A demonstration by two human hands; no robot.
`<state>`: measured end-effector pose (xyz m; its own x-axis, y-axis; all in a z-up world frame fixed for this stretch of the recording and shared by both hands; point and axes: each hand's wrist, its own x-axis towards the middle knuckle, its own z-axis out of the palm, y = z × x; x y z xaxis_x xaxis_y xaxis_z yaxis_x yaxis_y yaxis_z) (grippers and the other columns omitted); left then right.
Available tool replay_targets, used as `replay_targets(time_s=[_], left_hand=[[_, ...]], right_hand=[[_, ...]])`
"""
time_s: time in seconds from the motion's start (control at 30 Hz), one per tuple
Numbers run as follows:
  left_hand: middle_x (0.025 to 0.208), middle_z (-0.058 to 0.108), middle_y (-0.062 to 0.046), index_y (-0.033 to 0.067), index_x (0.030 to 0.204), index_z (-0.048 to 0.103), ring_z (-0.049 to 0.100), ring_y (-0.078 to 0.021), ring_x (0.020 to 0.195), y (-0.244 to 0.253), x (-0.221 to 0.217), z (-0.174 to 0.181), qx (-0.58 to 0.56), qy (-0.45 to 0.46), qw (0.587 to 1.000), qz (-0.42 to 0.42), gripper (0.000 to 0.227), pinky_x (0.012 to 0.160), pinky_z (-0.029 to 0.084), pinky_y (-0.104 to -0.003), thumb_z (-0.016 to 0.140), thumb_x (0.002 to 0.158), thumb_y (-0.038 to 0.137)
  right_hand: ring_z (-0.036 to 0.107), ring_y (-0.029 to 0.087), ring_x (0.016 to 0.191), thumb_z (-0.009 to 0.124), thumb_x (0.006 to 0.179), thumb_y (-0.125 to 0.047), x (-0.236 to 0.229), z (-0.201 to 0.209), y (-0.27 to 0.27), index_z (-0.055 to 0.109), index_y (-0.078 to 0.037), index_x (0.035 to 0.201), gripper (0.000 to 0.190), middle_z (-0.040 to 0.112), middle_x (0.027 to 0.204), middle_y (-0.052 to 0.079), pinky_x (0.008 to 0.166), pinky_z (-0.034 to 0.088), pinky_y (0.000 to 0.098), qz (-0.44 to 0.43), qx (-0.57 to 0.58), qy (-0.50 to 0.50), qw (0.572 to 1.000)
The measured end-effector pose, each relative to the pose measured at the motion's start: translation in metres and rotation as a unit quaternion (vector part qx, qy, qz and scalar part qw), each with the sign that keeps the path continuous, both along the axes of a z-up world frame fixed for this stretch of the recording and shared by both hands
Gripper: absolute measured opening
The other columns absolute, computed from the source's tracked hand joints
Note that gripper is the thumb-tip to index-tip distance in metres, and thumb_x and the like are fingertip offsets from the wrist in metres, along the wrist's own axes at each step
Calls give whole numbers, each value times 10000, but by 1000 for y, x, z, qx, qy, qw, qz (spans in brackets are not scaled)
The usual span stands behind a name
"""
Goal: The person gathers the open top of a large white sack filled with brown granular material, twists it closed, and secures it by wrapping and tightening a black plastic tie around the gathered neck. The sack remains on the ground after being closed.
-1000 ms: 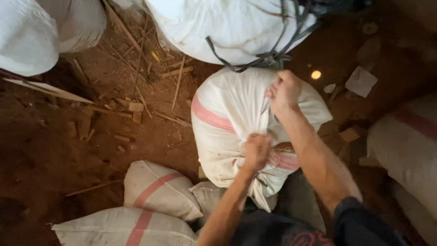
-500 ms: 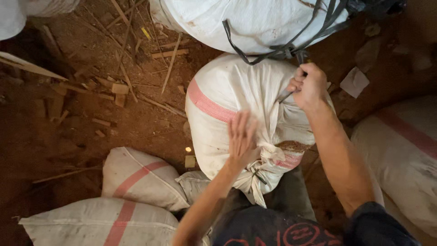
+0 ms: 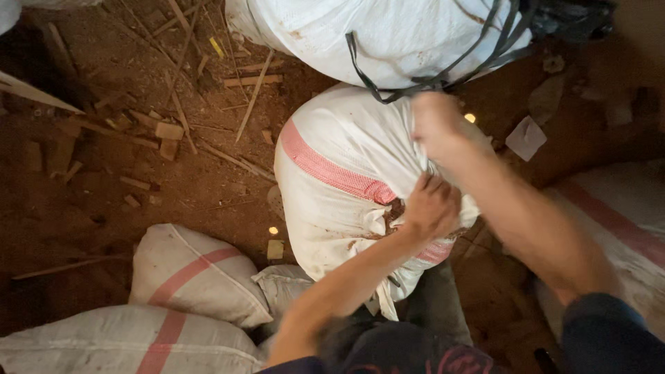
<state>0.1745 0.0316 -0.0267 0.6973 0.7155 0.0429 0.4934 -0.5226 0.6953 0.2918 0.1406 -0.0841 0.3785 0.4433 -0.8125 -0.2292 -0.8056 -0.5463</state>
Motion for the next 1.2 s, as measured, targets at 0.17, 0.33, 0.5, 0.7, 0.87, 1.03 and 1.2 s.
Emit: replay_targets(time_s=[0.17,0.33,0.5,0.7,0.87,1.03,1.2], left_hand=[[888,664,-116,86,846,629,614,-296,952,-15,58,-33,-3,102,982,160,106,1028,434,-451,605,899,175],[944,652,-137,77,923,654,594,-335,949,-47,10,-59,-26,67,997,-11,122,1048,452,-513,592,1017,122],[1678,280,-119,46,1548,438,318,-279,1565,-78,-98,-11,-45,-8,989,-138,606,1231,293,-534,547,982,231],[1111,702,-121,47,1146,660,700,-279,1023,14,-250,80,-245,-96,965,-17,216,889,570,-422,594,941,27],[1474,494,-182,34,1432,512,485,-401,1374,109,-133,62,-117,12,976,-186,912,1142,410,-505,890,686,398],[1381,523,-147,72,1451,492,520,-330,1279,108,-3,9,64,209,868,-445,895,1027,465,-509,819,674,372],[979,736,-192,45,975,744,731,-346,870,127,45,-60,-69,252,943,-204,317,710,578,-458,554,1001,298]], right_hand=[[659,427,721,575,950,-161,-133,-24,10,703,-12,846,222,688,797,227,663,507,554,255,-44,-424,868],[607,401,752,627,905,-55,-169,1,5,570,-28,820,106,620,791,170,731,446,564,148,69,-559,813],[588,367,811,636,888,-25,-168,9,17,521,-69,847,130,579,816,143,783,436,522,137,98,-588,791],[603,362,832,656,862,-59,-165,9,18,546,-89,851,115,592,822,128,783,442,524,112,121,-613,773],[602,345,806,675,871,-44,-169,18,16,523,-92,824,167,592,798,128,759,444,502,111,72,-596,792],[576,337,768,676,848,-36,-164,28,17,512,-88,824,174,549,763,122,732,432,494,101,87,-635,761],[563,305,774,686,889,-56,-161,40,20,465,-96,822,235,518,778,108,740,455,474,94,82,-586,801]])
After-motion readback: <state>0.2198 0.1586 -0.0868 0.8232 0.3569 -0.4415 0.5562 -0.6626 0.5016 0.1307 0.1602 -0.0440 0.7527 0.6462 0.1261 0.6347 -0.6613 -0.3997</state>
